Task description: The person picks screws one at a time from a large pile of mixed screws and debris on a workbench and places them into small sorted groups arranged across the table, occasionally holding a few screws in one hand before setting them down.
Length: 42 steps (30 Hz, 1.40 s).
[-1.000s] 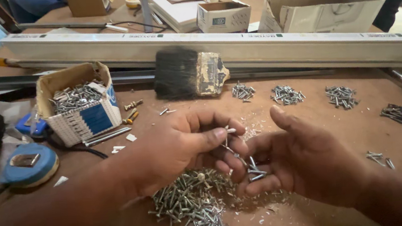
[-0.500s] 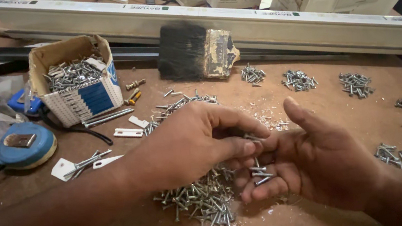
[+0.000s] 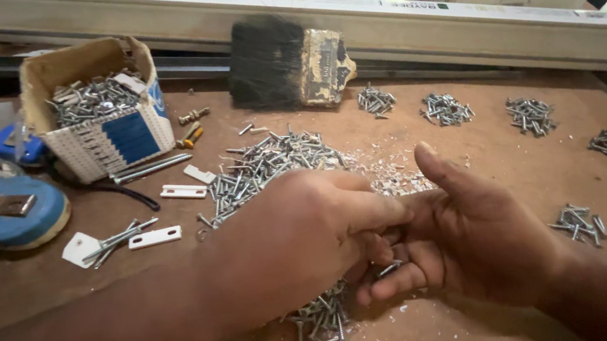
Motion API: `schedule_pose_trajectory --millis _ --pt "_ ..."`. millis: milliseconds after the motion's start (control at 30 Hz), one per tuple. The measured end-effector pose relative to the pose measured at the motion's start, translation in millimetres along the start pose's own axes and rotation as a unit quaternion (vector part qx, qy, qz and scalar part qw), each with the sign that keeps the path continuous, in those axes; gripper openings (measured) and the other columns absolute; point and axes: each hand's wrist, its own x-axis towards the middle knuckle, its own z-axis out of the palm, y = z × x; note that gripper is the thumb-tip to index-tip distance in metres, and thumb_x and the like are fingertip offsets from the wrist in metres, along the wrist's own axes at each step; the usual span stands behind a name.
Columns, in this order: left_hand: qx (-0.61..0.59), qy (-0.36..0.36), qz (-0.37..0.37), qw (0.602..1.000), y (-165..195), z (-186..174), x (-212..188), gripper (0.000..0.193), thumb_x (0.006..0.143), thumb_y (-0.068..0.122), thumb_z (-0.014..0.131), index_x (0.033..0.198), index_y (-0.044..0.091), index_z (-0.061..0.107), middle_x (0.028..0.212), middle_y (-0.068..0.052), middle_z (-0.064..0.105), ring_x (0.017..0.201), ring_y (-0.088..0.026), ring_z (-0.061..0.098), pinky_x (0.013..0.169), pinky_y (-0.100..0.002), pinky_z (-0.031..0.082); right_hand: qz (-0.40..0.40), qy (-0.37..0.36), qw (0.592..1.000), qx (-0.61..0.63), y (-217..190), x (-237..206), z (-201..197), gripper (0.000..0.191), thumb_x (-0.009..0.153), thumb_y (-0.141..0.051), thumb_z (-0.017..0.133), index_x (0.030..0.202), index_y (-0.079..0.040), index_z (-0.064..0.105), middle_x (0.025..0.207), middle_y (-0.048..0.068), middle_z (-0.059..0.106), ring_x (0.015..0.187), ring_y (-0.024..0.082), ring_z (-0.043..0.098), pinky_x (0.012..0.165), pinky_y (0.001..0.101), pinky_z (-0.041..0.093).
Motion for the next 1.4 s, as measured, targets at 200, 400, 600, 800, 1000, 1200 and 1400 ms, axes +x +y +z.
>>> schedule_pose_trajectory --millis 200,400,600,800,1000,1200,1400 --pt "0.000 0.061 -0.047 0.997 0 -3 3 0.032 0.090 0.007 0.065 0.120 0.010 0.074 0.092 -0.009 0.076 0.081 -0.020 0.076 0.072 -0.033 0.060 -0.008 -0.012 0.999 -0.031 0 -3 -3 0.099 0.100 -0.072 0.018 0.130 0.016 0.052 0.117 0.030 0.067 0.102 0.035 0.073 0.108 0.0470 0.054" --pt "-0.272 0.062 -0.219 0.935 -10 -9 13 0.026 0.098 0.004 0.057 0.120 0.002 0.070 0.099 -0.006 0.079 0.088 -0.013 0.076 0.076 -0.028 0.064 0.000 0.001 1.000 -0.021 -3 -5 -2 0.102 0.098 -0.074 0.019 0.129 0.017 0.054 0.115 0.030 0.067 0.103 0.037 0.073 0.103 0.0448 0.054" --pt "-0.382 0.074 -0.274 0.880 -14 -13 18 0.022 0.095 -0.002 0.055 0.112 -0.006 0.069 0.102 -0.013 0.075 0.093 -0.018 0.076 0.078 -0.029 0.064 -0.014 -0.026 0.998 -0.050 -5 -4 1 0.101 0.100 -0.072 0.021 0.128 0.019 0.054 0.115 0.034 0.068 0.110 0.043 0.071 0.100 0.0425 0.055" --pt "-0.381 0.072 -0.275 0.880 -13 -15 19 0.023 0.094 -0.003 0.055 0.111 -0.006 0.070 0.102 -0.014 0.075 0.093 -0.018 0.076 0.079 -0.029 0.064 -0.010 -0.033 0.998 -0.044 -6 -5 2 0.100 0.099 -0.072 0.020 0.130 0.017 0.055 0.116 0.035 0.068 0.111 0.042 0.070 0.101 0.0419 0.055" --pt "-0.345 0.089 -0.263 0.897 -20 -11 18 0.023 0.094 0.000 0.058 0.113 -0.005 0.071 0.101 -0.012 0.077 0.090 -0.017 0.076 0.078 -0.029 0.065 -0.021 -0.035 0.997 -0.068 -6 -7 4 0.090 0.102 -0.064 0.027 0.128 0.016 0.057 0.115 0.032 0.068 0.111 0.042 0.070 0.100 0.0441 0.056" --pt "-0.221 0.115 -0.264 0.932 -38 -13 16 0.024 0.101 0.006 0.062 0.119 -0.003 0.076 0.102 -0.013 0.079 0.091 -0.018 0.080 0.081 -0.033 0.066 0.054 -0.047 0.959 -0.275 -9 -29 1 0.026 0.104 -0.009 0.065 0.123 0.009 0.062 0.118 0.017 0.070 0.107 0.024 0.067 0.099 0.0374 0.055" --pt "-0.155 0.124 -0.318 0.927 -52 -6 20 0.023 0.101 0.008 0.062 0.120 0.002 0.072 0.103 -0.014 0.077 0.093 -0.021 0.078 0.083 -0.035 0.060 0.049 -0.077 0.787 -0.610 -63 -79 -1 0.018 0.103 -0.012 0.065 0.115 -0.002 0.071 0.110 0.008 0.075 0.101 0.015 0.071 0.091 0.0309 0.059"
